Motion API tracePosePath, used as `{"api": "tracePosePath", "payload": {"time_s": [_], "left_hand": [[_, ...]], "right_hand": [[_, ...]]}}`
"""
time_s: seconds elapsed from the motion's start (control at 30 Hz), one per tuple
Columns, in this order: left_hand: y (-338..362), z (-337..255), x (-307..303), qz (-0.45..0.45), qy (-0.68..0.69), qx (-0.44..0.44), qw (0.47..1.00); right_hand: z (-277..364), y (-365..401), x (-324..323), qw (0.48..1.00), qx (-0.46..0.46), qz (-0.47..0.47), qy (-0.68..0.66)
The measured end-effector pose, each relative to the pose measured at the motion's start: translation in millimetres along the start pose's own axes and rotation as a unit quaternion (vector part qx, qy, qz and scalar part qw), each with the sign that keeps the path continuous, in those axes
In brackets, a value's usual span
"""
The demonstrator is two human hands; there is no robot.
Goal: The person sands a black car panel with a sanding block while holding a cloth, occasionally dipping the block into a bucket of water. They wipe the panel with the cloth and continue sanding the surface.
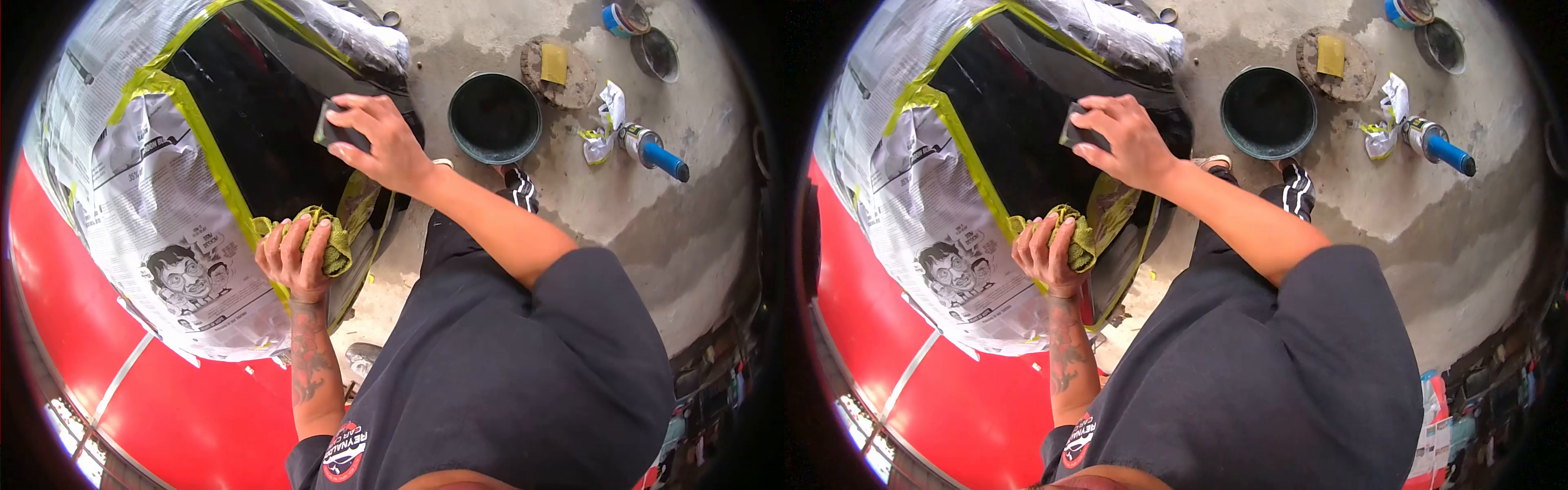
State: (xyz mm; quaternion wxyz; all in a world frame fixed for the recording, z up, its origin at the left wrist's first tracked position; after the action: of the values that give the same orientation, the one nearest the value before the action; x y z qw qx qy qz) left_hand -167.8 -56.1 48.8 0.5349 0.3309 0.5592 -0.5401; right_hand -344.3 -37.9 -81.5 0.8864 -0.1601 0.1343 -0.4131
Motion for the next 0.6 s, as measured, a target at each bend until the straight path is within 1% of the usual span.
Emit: {"api": "tracePosePath", "payload": {"time_s": [0.03, 0.1, 0.17, 0.23, 0.3, 0.37, 0.43, 0.5, 0.57, 0.6], "left_hand": [[1, 0, -1, 0.001, -0.001, 0.000, 1.000], [1, 1, 0, 0.000, -0.001, 0.002, 1.000], [1, 2, 0, -0.006, 0.002, -0.002, 1.000], [0, 0, -1, -0.003, 0.005, -0.007, 1.000], [2, 1, 1, -0.002, 0.007, -0.006, 1.000], [0, 2, 0, -0.011, 0.013, -0.009, 1.000], [0, 2, -1, -0.024, 0.020, -0.029, 0.999], [0, 4, -2, -0.022, 0.025, -0.025, 0.999], [-1, 3, -2, -0.021, 0.028, -0.023, 0.999], [1, 4, -2, -0.022, 0.029, -0.027, 0.999]], "right_hand": [[1, 6, 0, 1.000, 0.014, 0.002, -0.003], [0, -9, 5, 1.000, -0.001, -0.001, 0.018], [0, -48, 14, 0.999, -0.016, -0.016, 0.024], [-1, -102, 30, 0.998, -0.037, 0.003, 0.041], [-6, -121, 38, 0.998, -0.048, -0.006, 0.050], [-6, -116, 35, 0.997, -0.042, -0.015, 0.055], [1, -76, 22, 0.998, -0.020, -0.013, 0.050], [7, -60, 17, 0.998, -0.009, -0.006, 0.057], [9, -69, 20, 0.998, -0.011, -0.003, 0.067], [9, -89, 25, 0.997, -0.019, -0.004, 0.075]]}}
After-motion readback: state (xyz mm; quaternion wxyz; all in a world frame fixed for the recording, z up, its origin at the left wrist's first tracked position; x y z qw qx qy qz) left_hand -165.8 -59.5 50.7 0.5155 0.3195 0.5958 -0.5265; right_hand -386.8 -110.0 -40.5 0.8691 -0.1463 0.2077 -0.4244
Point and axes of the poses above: each hand's wrist, its own y-axis away from the middle knuckle, its own x-axis out of the palm, z = x × y, the point moved 9 cm from there along -y, towards the middle knuckle, and after that the axes turned 4 degrees about y, right-handed, at the moved point
